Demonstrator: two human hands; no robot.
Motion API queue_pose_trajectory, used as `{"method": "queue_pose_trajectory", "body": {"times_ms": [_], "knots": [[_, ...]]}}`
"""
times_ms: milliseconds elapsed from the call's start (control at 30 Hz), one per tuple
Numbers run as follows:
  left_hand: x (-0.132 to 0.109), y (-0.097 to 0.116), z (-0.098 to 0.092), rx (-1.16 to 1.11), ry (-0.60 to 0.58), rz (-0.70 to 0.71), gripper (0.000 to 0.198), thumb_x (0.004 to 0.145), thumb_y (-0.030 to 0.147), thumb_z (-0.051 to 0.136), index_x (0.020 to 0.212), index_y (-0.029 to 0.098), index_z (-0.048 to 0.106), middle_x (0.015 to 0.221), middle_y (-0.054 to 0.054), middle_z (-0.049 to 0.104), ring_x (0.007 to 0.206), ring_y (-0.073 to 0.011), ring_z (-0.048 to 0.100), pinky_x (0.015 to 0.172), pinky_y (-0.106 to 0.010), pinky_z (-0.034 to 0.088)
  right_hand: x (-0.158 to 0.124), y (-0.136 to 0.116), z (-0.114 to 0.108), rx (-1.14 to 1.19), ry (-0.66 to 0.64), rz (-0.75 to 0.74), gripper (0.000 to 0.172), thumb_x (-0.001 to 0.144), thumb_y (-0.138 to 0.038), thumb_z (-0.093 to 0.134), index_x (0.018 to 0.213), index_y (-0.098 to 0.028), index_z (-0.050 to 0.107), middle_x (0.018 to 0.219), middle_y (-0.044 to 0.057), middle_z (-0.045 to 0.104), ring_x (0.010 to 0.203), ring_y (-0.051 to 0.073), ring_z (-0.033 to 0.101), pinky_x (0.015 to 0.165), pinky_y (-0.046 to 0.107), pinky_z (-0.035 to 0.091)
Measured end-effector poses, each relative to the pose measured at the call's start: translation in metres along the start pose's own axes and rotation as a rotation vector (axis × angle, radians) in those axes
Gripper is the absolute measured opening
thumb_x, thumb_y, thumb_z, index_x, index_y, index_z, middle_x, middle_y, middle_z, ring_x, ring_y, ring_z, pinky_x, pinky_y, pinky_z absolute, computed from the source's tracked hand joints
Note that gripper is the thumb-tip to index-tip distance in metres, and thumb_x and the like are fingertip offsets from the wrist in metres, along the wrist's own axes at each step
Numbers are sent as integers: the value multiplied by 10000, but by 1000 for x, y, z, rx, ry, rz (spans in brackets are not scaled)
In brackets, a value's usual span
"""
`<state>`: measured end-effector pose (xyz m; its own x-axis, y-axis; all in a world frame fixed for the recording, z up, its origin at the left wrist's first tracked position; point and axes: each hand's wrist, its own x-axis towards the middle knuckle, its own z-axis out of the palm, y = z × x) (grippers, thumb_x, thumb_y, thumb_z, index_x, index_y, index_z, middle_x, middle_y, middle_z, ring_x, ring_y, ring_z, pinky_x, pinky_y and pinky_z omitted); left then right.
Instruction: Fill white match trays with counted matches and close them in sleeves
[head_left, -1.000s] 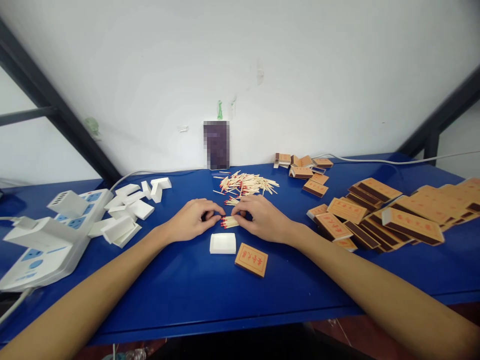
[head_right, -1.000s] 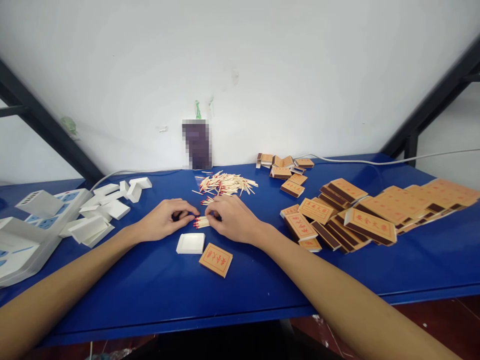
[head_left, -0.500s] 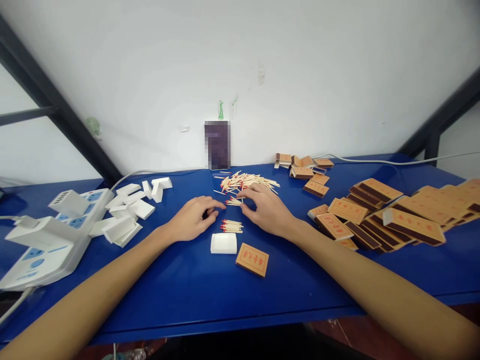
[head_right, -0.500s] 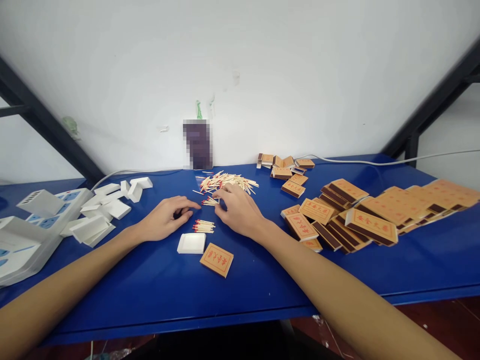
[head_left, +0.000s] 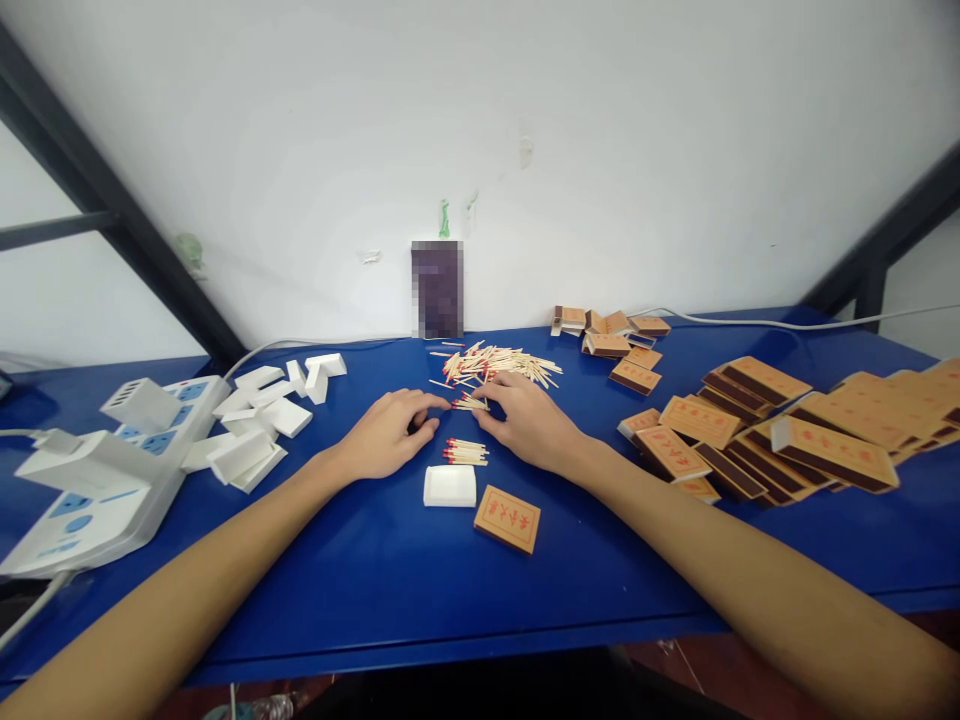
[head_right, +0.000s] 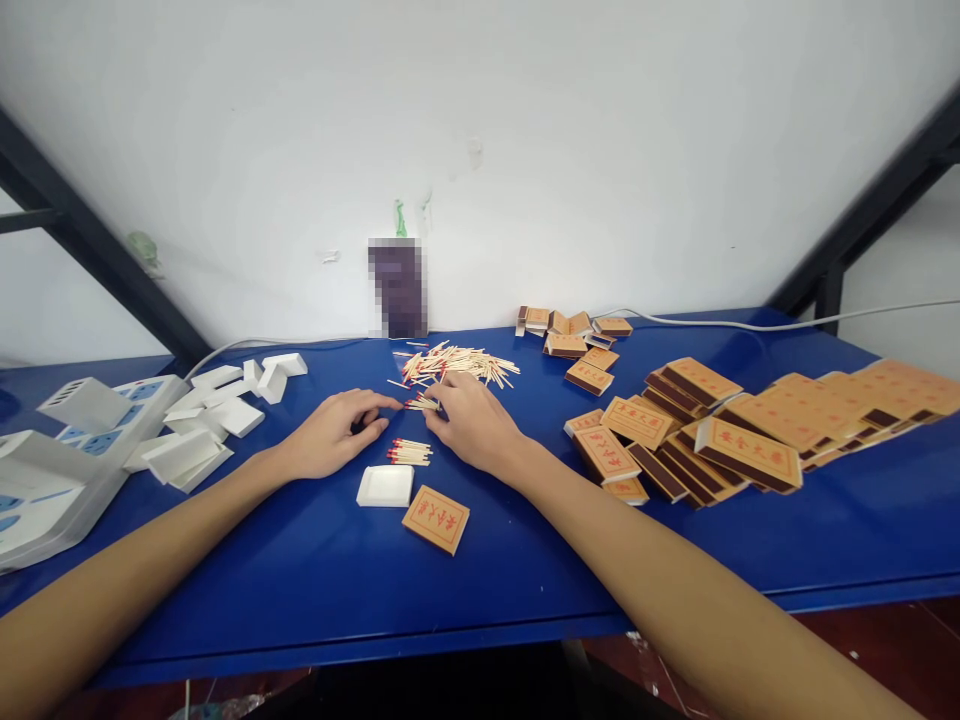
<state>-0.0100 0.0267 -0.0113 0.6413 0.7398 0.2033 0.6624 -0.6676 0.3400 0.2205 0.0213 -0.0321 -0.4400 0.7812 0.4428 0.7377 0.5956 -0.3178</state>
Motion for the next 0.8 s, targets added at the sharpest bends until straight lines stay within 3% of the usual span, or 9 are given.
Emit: {"method": "queue_pose_trajectory", "body": {"times_ms": [467,667,800], "knots": [[-1,-1,1,-31,14,16,305,927,236,466,1192,192,610,721,14,532,688,-156,495,689,-305,399,4,-1,0,114,9,-53,135,861,-107,592,860,-174,710,857,58,705,839,191,623,812,332,474],[-2,-3,1,-36,25,24,313,930,234,469,1222,197,578,718,22,527,691,-156,502,708,-313,414,2,-1,-1,139,18,-26,134,833,-101,610,900,-170,704,890,58,727,841,186,637,794,323,477],[-3,-1,-1,17,7,64,379,959,272,444,1323,214,532,922,-39,560,852,-193,521,806,-364,438,0,-5,-2,158,14,-60,149,837,-112,617,950,-163,701,909,64,734,859,191,646,807,336,485]]}}
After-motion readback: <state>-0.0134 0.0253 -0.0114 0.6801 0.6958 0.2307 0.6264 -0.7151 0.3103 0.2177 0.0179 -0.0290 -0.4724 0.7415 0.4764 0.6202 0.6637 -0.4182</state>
